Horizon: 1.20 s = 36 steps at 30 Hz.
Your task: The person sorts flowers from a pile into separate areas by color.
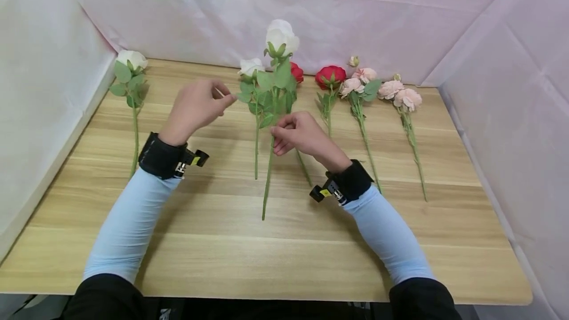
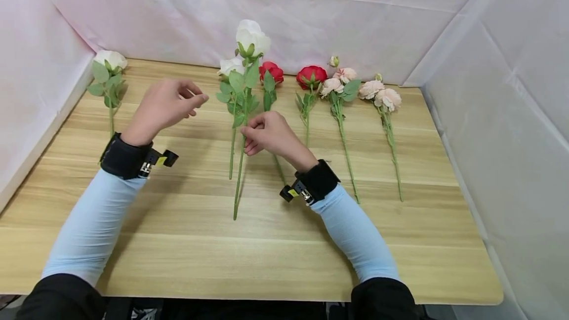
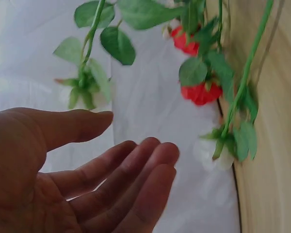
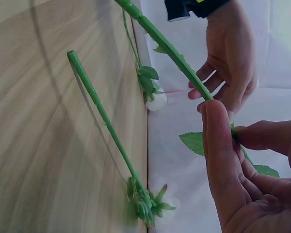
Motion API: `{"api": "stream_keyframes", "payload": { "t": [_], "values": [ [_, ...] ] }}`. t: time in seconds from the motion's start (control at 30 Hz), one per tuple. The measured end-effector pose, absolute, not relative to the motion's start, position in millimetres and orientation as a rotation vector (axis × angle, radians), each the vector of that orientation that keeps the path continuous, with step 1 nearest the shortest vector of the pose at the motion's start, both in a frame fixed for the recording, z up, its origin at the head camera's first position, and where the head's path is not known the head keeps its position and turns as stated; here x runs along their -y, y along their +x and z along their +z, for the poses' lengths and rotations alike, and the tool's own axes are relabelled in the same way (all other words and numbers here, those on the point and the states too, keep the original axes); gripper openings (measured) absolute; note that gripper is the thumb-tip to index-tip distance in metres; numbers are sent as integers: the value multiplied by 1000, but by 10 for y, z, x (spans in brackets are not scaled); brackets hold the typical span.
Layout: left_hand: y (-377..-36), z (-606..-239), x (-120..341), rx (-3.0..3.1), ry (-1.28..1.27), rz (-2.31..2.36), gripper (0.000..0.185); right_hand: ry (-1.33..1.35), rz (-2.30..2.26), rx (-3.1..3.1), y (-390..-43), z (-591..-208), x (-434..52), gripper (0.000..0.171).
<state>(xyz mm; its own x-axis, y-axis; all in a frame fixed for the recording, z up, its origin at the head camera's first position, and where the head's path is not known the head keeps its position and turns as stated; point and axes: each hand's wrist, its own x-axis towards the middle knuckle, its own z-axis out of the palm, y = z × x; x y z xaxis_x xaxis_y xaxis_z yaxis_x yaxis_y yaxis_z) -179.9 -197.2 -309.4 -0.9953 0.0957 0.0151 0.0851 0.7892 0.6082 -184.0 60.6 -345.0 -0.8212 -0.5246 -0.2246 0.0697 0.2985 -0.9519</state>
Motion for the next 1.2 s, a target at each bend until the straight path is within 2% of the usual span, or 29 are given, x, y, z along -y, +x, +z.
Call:
{"api": "stream_keyframes", "payload": {
  "t": [0.23,0.53,0.83,0.97,1.03,1.2],
  "values": [
    [-1772,-2979,2218,-3023,37,981,46,-500,-1395,-2153,-2130,-3436,-132,25],
    [-1712,-2951,2296,-3090,17,966,47,-432,-1329,-2097,-2428,-3517,499,31],
    [-1698,-3000,2216,-3099,66,967,41,-364,-1349,-2058,-2537,-3698,706,28],
    [-1712,-2989,2177,-3102,90,979,39,-357,-1402,-2061,-2561,-3744,763,43],
    [-1717,-2981,2168,-3103,92,983,39,-343,-1411,-2076,-2572,-3766,789,40],
    [-1714,-2965,2167,-3105,93,982,39,-297,-1393,-2118,-2593,-3829,841,15]
  ]
}}
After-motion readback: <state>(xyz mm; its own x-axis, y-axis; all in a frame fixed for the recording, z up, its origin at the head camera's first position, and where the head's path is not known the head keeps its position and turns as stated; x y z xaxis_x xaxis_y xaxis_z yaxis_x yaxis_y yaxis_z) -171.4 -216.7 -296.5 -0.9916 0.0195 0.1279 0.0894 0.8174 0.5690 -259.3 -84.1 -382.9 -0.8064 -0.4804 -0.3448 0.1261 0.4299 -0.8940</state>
